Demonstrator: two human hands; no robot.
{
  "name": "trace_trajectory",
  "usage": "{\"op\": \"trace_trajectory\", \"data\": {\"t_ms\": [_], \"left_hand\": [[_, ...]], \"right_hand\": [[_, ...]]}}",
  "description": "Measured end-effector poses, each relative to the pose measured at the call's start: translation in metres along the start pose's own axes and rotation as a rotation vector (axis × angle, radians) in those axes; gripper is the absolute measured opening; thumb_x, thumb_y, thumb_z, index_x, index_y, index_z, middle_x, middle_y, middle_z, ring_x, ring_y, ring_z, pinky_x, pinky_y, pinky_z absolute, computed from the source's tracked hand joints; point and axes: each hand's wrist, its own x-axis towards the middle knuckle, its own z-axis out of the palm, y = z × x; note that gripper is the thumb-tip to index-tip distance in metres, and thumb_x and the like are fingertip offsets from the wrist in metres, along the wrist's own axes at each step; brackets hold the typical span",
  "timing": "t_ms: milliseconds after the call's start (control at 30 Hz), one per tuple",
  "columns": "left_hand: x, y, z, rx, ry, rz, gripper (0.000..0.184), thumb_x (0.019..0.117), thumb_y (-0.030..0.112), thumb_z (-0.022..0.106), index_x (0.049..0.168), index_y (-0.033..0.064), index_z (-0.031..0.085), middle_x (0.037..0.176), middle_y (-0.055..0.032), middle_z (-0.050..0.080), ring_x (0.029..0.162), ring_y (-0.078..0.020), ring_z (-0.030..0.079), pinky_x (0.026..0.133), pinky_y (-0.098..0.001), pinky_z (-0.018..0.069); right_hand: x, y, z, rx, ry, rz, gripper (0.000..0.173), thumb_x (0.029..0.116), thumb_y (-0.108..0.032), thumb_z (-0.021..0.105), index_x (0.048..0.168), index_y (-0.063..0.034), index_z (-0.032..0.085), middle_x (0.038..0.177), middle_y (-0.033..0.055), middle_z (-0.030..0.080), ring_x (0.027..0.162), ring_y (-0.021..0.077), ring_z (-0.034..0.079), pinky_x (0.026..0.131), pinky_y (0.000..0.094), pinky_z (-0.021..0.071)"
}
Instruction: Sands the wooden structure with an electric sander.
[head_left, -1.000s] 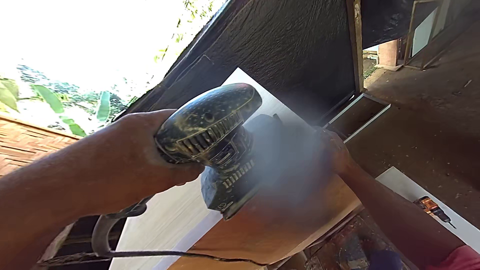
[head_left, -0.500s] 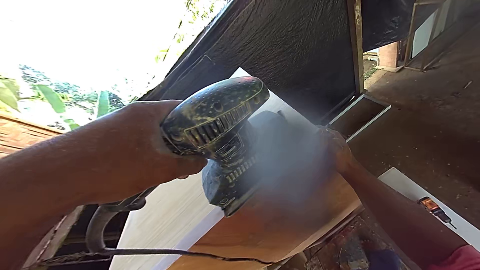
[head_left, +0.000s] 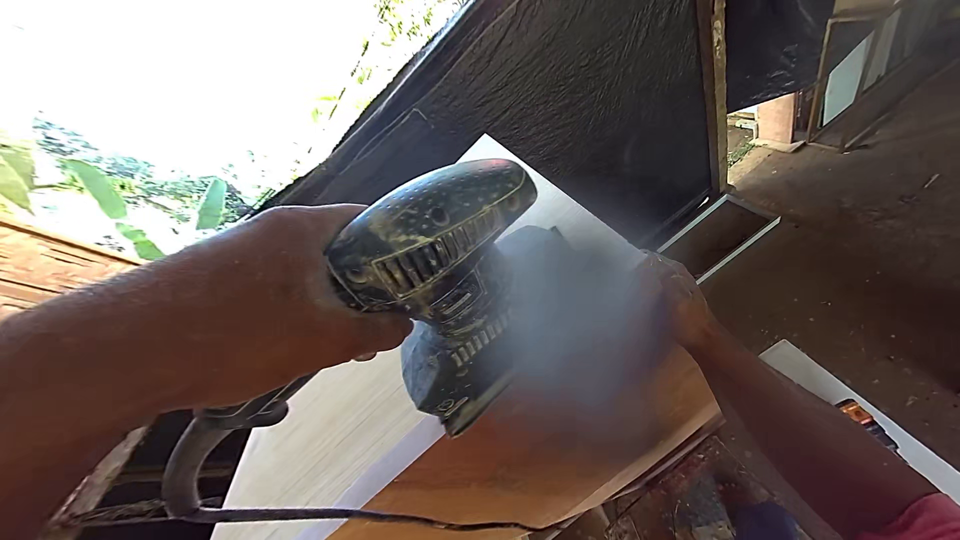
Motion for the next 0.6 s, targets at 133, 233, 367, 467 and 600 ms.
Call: {"op": "trace_trajectory", "data": {"t_ms": [133,233,367,467,600], "left_hand": [[0.009,0.032,-0.008,0.033,-0.084,-0.017,0.040,0.0721,0.011,0.085,0.104,0.0212,0.063,0.074,0.0028,0.070,0.060,-0.0106,0.069,0.054,-0.0303,0.0613],[0.026,0.042,-0.001,0.014,-0.021,0.027,0.038,0.0739,0.008,0.086,0.102,0.0177,0.063,0.072,-0.0005,0.071,0.057,-0.0139,0.069,0.051,-0.0313,0.0610],[0.023,0.033,0.006,-0.036,-0.026,-0.014,0.042,0.0731,0.007,0.088,0.105,0.0186,0.062,0.073,-0.0028,0.071,0.057,-0.0175,0.069,0.052,-0.0350,0.0620],[0.002,0.001,0.006,-0.038,-0.035,-0.023,0.044,0.0693,0.009,0.086,0.104,0.0234,0.063,0.073,0.0005,0.069,0.057,-0.0150,0.068,0.051,-0.0352,0.0602],[-0.010,-0.020,0.006,-0.038,-0.009,-0.086,0.045,0.0690,0.008,0.089,0.105,0.0235,0.065,0.074,-0.0001,0.071,0.059,-0.0159,0.070,0.053,-0.0355,0.0614]], "right_hand": [[0.001,0.000,0.000,0.014,0.004,0.043,0.056,0.1073,-0.024,0.016,0.119,-0.0073,0.067,0.091,-0.0007,0.067,0.079,0.0019,0.063,0.072,0.0246,0.0536],[0.000,-0.002,-0.001,0.012,0.019,0.035,0.054,0.1079,-0.025,0.017,0.113,-0.0088,0.068,0.086,-0.0032,0.066,0.078,-0.0008,0.062,0.070,0.0220,0.0529],[0.000,0.000,-0.001,0.034,0.015,0.003,0.052,0.1086,-0.026,0.017,0.104,-0.0124,0.067,0.081,-0.0060,0.064,0.074,-0.0022,0.061,0.066,0.0196,0.0520],[0.000,-0.001,0.000,0.048,0.009,0.016,0.054,0.1078,-0.023,0.016,0.114,-0.0095,0.068,0.086,-0.0042,0.066,0.075,-0.0011,0.062,0.067,0.0200,0.0531],[-0.001,-0.004,0.002,0.040,0.018,0.054,0.054,0.1087,-0.024,0.016,0.115,-0.0111,0.068,0.084,-0.0058,0.066,0.073,-0.0029,0.061,0.066,0.0184,0.0521]]}}
